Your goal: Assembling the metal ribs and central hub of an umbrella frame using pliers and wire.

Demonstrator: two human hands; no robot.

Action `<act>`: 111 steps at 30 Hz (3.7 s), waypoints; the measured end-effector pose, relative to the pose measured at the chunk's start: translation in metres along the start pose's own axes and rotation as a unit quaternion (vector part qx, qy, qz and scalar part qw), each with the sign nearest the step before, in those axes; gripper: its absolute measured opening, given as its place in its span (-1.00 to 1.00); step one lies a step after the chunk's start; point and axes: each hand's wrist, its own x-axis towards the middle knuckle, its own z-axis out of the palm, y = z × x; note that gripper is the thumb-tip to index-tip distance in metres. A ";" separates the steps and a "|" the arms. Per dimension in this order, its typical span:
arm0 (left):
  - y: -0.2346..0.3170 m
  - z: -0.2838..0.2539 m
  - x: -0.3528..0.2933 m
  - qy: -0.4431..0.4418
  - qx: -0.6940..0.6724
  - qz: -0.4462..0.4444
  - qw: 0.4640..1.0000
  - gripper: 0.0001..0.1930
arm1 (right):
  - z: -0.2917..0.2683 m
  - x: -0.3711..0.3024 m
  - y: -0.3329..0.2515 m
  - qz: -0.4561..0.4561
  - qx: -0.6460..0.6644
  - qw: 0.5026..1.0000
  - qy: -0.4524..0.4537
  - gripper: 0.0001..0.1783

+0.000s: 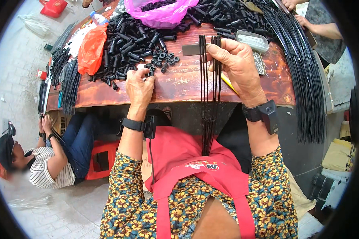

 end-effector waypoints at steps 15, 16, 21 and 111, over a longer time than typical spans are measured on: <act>0.004 0.005 -0.012 0.029 -0.089 -0.020 0.995 -0.68 | -0.005 -0.016 -0.019 -0.006 -0.005 1.000 -0.008 -0.81; 0.004 0.004 -0.009 0.016 -0.055 -0.012 0.998 -0.67 | -0.005 -0.017 -0.021 -0.008 -0.006 1.000 -0.009 -0.82; 0.009 0.004 -0.006 -0.039 0.039 -0.013 0.998 -0.70 | 0.001 -0.019 -0.022 -0.014 -0.006 1.000 -0.001 -0.84; 0.162 -0.059 0.027 -0.214 -0.690 -0.156 0.674 -0.87 | 0.032 -0.015 -0.010 -0.088 -0.170 0.981 0.020 -0.81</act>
